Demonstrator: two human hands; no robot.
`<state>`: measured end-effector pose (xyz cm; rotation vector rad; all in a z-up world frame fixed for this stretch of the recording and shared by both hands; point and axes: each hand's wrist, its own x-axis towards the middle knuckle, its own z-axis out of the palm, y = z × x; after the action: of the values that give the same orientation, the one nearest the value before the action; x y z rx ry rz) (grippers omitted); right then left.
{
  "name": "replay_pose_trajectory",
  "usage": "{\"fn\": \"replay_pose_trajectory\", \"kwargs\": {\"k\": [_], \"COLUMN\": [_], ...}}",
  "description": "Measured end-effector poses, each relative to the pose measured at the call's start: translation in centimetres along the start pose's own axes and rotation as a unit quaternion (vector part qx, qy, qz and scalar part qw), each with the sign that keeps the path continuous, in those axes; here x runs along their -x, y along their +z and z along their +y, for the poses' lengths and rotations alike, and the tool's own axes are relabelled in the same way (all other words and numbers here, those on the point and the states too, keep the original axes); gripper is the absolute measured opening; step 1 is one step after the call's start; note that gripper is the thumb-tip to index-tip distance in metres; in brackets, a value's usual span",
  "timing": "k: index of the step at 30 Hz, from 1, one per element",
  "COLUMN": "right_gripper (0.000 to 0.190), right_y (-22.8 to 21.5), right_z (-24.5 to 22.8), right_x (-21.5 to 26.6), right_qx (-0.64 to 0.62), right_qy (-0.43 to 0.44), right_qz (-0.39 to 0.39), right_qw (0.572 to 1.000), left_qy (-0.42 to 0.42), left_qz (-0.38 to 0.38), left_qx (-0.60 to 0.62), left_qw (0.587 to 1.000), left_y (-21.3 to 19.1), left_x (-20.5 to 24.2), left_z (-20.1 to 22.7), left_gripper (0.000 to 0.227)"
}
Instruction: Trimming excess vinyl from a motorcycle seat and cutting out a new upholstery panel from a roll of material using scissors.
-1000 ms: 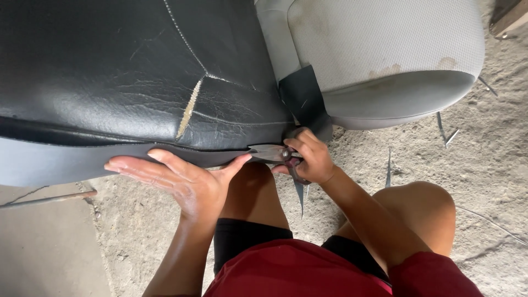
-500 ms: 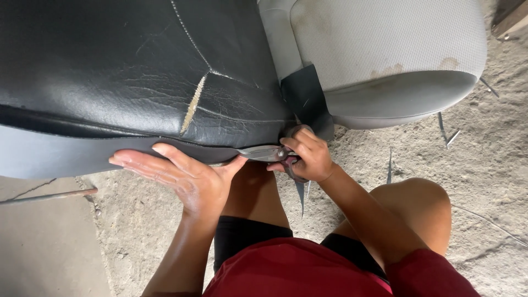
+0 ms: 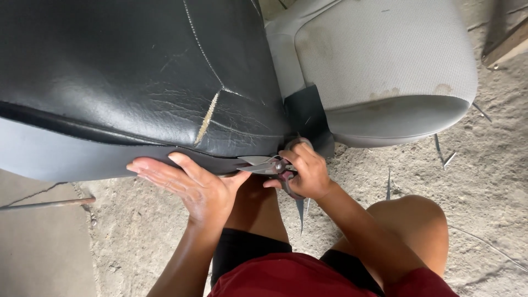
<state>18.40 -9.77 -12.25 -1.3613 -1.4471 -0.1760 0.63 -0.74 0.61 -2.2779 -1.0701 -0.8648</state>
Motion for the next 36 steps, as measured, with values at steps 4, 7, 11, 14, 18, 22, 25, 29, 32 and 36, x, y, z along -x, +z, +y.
{"fn": "replay_pose_trajectory", "kwargs": {"k": [4,7,11,14,18,22,25,29,32,36], "right_gripper": [0.084,0.076,0.069,0.074,0.074,0.072,0.071,0.070,0.065,0.060], "right_y": [-0.1,-0.2,-0.4,-0.5,-1.1,-1.1,-1.1,-1.4,-0.9,-2.0], "right_z": [-0.2,-0.4,-0.7,-0.9,-1.8,-1.6,-1.7,-1.9,-0.9,1.7], "right_x": [-0.2,-0.5,-0.7,-1.0,-2.2,-2.0,-2.0,-2.3,-1.7,-0.7], "right_qx": [0.002,-0.021,-0.041,-0.018,-0.015,-0.035,-0.039,-0.041,-0.106,-0.157], "right_qy": [0.001,0.005,0.007,0.009,0.014,0.012,0.006,0.008,0.018,0.155], "right_qz": [-0.007,-0.003,0.018,0.006,-0.006,-0.007,0.002,-0.001,0.022,0.063], "right_qw": [1.000,1.000,0.999,1.000,1.000,0.999,0.999,0.999,0.994,0.973], "left_qy": [0.002,0.000,-0.001,0.001,0.002,0.005,-0.003,-0.007,-0.007,-0.016], "left_qz": [-0.009,-0.007,-0.012,-0.009,-0.007,-0.016,-0.011,-0.017,-0.018,-0.014], "left_qx": [-0.001,0.006,-0.007,-0.005,-0.001,-0.006,0.009,-0.004,-0.002,-0.007], "left_qw": [1.000,1.000,1.000,1.000,1.000,1.000,1.000,1.000,1.000,1.000], "left_y": [-0.2,0.1,0.2,0.1,-0.1,0.0,0.1,-0.1,0.0,0.4], "left_x": [0.0,0.2,0.4,0.2,0.0,0.1,0.1,0.1,0.1,0.3], "left_z": [0.0,-0.2,-0.2,-0.2,0.0,-0.1,-0.2,0.0,-0.2,-0.5], "left_gripper": [0.131,0.130,0.138,0.134,0.131,0.136,0.134,0.139,0.146,0.152]}}
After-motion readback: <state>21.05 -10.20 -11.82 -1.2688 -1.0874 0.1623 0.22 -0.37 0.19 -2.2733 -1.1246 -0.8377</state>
